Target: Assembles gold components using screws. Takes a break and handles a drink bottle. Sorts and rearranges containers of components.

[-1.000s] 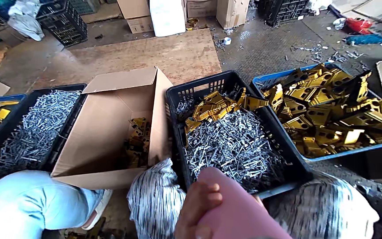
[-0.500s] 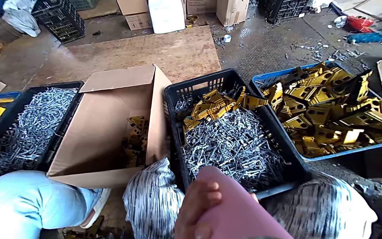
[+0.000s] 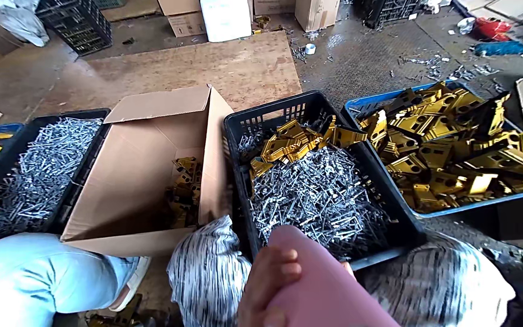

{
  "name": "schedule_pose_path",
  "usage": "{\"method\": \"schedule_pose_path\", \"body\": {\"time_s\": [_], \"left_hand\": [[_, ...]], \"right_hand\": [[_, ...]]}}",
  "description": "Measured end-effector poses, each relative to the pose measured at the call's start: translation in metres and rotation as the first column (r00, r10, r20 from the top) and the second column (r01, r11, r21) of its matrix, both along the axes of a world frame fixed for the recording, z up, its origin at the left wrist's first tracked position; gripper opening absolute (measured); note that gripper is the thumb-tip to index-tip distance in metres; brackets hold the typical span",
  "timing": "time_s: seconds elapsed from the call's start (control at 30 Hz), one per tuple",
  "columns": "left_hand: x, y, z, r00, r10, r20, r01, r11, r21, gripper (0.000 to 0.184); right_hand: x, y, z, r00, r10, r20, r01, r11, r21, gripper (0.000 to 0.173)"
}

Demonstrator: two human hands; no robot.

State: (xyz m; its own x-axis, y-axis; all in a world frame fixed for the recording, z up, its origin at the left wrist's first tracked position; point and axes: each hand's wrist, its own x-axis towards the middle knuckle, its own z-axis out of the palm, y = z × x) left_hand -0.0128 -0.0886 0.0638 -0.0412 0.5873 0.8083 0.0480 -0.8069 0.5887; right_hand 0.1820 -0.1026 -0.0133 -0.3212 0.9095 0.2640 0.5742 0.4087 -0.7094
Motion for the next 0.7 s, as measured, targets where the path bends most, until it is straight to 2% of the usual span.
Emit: {"method": "schedule_pose_path", "body": {"time_s": [0.07, 0.2, 0.27, 0.3, 0.4, 0.43, 0.5, 0.57, 0.7], "left_hand": [[0.001, -0.002, 0.019, 0.998, 0.041, -0.043, -0.043, 0.998, -0.046, 0.025], [0.002, -0.002, -0.003, 0.999, 0.032, 0.015, -0.033, 0.997, 0.073, 0.032], [0.004, -0.010, 0.033, 0.993, 0.114, -0.037, -0.116, 0.989, -0.088, 0.022], [0.004, -0.012, 0.044, 0.992, 0.118, -0.044, -0.123, 0.982, -0.145, 0.021], [0.000, 0.000, 0.001, 1.000, 0.010, 0.000, -0.009, 0.999, 0.052, 0.029], [0.000, 0.001, 0.001, 1.000, 0.012, -0.006, -0.011, 0.999, 0.050, 0.029], [0.001, -0.002, 0.028, 0.996, 0.060, -0.066, -0.063, 0.997, -0.037, 0.025], [-0.001, -0.002, 0.044, 0.993, 0.057, -0.100, -0.065, 0.995, -0.073, 0.025], [0.000, 0.005, 0.037, 0.996, 0.048, -0.075, -0.048, 0.999, -0.003, 0.040]], "right_hand": [[-0.001, 0.000, 0.004, 1.000, -0.007, -0.001, 0.007, 1.000, 0.009, 0.026], [0.000, 0.000, 0.002, 1.000, -0.001, 0.019, 0.002, 1.000, -0.029, 0.027], [0.000, -0.003, -0.034, 0.999, -0.043, 0.021, 0.040, 0.992, 0.124, 0.030], [-0.001, -0.002, -0.035, 0.999, -0.048, 0.015, 0.045, 0.988, 0.148, 0.030], [-0.001, -0.001, 0.001, 1.000, -0.007, 0.014, 0.007, 1.000, 0.021, 0.027], [-0.001, -0.001, 0.001, 1.000, -0.012, 0.008, 0.012, 0.999, 0.035, 0.027], [-0.003, 0.000, -0.002, 1.000, -0.031, -0.001, 0.031, 0.993, 0.114, 0.028], [-0.003, 0.001, 0.000, 0.999, -0.031, -0.003, 0.032, 0.993, 0.116, 0.027], [-0.003, 0.000, 0.003, 1.000, -0.026, -0.005, 0.026, 0.996, 0.081, 0.026]]}}
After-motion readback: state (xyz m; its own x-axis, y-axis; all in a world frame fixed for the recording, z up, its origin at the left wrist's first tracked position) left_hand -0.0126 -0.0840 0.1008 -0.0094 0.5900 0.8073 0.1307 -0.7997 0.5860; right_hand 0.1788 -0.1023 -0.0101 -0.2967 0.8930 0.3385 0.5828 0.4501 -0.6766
